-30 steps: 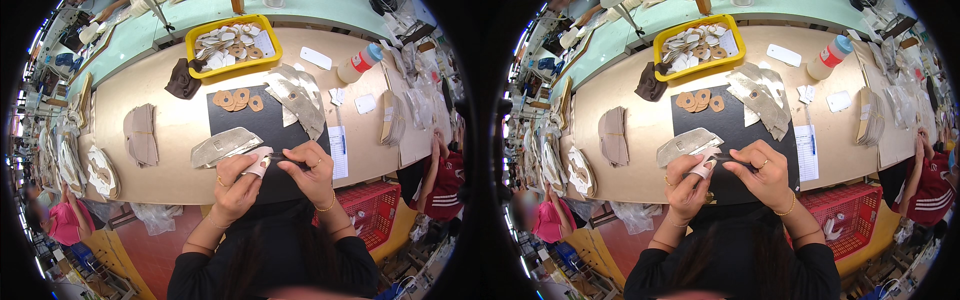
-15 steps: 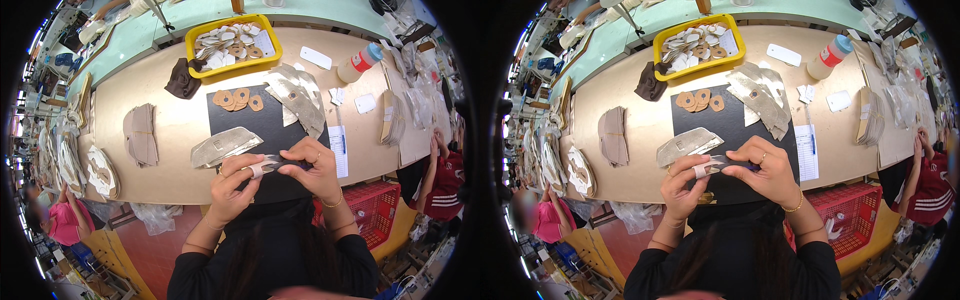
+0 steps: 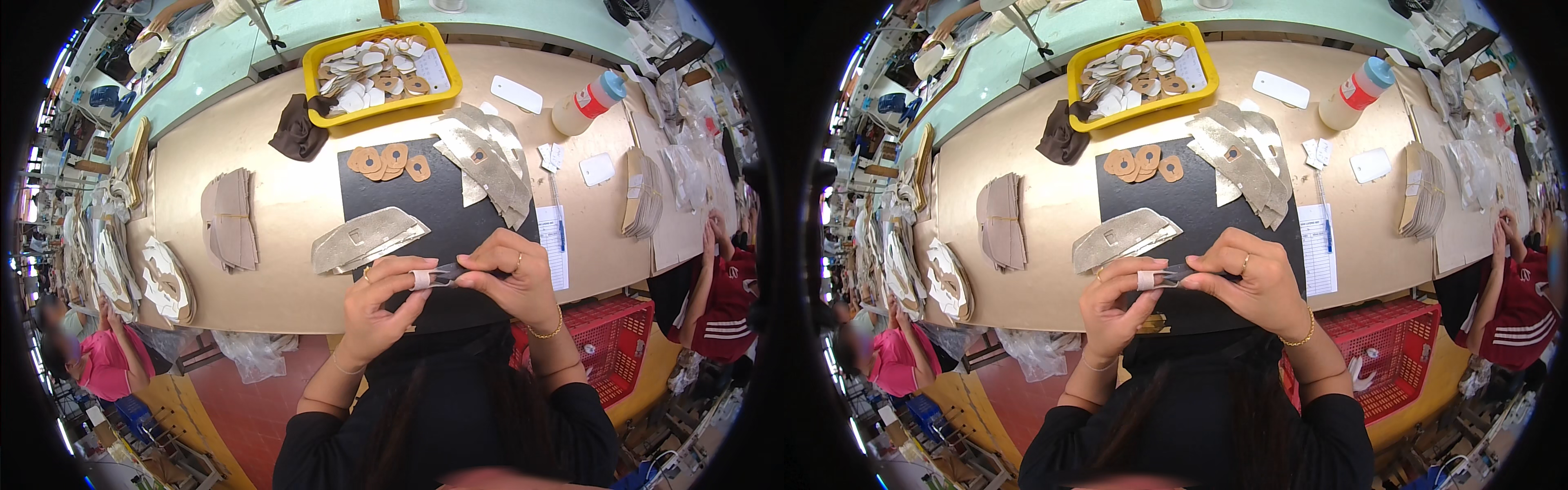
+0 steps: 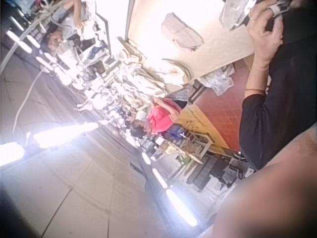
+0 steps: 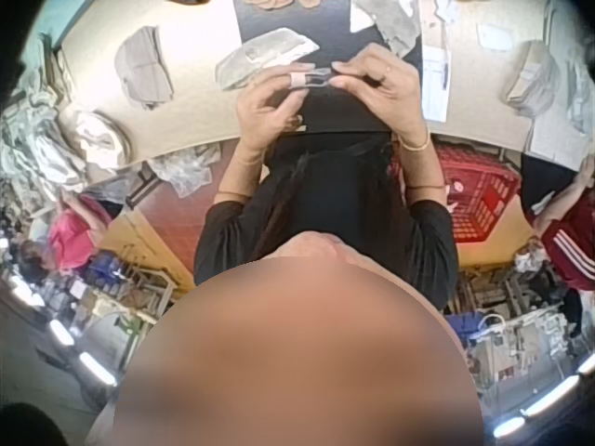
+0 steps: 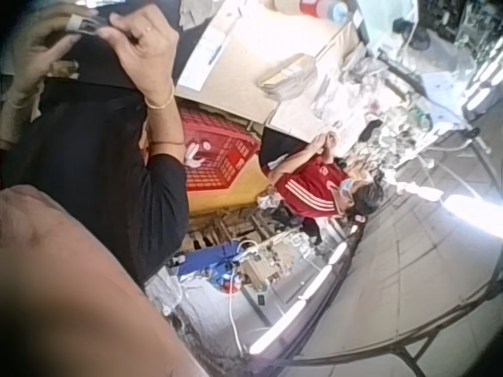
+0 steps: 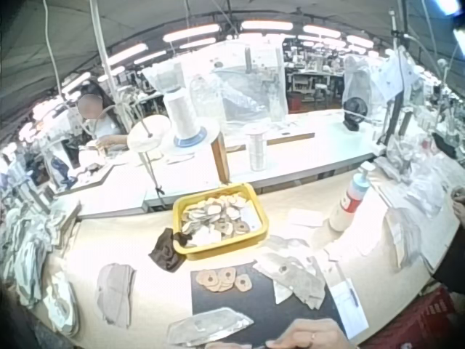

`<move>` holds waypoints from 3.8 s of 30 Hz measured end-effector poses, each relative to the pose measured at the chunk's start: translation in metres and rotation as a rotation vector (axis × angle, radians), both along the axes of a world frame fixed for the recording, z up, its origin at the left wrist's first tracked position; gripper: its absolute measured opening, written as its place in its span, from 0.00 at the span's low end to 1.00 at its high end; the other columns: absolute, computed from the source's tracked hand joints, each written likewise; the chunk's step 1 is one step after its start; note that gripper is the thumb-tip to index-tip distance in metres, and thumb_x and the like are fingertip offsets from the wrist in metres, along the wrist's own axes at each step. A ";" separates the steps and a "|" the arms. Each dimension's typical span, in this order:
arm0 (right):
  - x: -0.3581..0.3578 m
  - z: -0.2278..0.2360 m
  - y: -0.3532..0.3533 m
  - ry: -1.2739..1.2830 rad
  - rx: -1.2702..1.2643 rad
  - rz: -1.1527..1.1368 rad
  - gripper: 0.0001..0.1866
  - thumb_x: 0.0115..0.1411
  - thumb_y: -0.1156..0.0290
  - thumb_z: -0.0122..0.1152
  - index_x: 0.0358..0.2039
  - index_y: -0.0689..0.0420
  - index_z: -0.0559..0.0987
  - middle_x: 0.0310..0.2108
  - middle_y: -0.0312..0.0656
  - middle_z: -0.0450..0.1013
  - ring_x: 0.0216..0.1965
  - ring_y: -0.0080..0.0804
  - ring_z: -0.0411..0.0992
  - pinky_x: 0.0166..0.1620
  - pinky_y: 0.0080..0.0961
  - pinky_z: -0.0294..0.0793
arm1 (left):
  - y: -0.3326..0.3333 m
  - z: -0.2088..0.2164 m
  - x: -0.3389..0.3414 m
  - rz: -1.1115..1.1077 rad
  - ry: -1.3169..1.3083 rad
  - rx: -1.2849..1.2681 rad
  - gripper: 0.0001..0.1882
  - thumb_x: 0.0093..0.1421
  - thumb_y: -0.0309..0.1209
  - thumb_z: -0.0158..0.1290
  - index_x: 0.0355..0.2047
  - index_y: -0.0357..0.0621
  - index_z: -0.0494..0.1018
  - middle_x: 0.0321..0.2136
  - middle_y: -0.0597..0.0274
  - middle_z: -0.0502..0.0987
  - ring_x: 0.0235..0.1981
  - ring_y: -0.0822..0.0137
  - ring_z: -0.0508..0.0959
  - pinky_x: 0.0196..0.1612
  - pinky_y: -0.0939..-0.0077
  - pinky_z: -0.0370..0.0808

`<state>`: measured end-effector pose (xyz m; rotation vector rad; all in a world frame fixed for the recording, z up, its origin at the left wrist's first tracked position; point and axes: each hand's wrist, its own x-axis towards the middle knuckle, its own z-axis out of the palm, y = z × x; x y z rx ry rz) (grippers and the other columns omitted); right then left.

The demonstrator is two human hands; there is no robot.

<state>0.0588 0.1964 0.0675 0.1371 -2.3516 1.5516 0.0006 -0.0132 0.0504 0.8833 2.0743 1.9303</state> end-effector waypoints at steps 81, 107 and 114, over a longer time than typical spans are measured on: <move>-0.005 0.006 0.011 -0.013 -0.106 0.163 0.12 0.45 0.74 0.79 0.30 0.60 0.86 0.24 0.38 0.76 0.25 0.27 0.74 0.27 0.21 0.70 | -0.009 0.006 0.001 -0.453 -1.089 0.352 0.16 0.59 0.31 0.57 0.43 0.31 0.71 0.43 0.32 0.78 0.48 0.40 0.80 0.55 0.49 0.76; -0.011 0.011 0.014 0.050 -0.003 0.162 0.10 0.45 0.72 0.79 0.27 0.60 0.84 0.22 0.38 0.76 0.23 0.29 0.74 0.25 0.22 0.69 | -0.014 0.000 -0.001 -0.486 -1.054 0.301 0.20 0.64 0.36 0.55 0.49 0.30 0.74 0.43 0.54 0.81 0.42 0.71 0.80 0.48 0.79 0.75; -0.044 -0.010 0.017 -0.184 0.062 -0.065 0.21 0.52 0.63 0.75 0.46 0.55 0.82 0.30 0.37 0.73 0.30 0.29 0.72 0.33 0.23 0.69 | -0.015 -0.005 0.005 -0.360 -0.981 0.122 0.53 0.67 0.70 0.20 0.51 0.29 0.74 0.42 0.53 0.81 0.41 0.68 0.81 0.47 0.77 0.76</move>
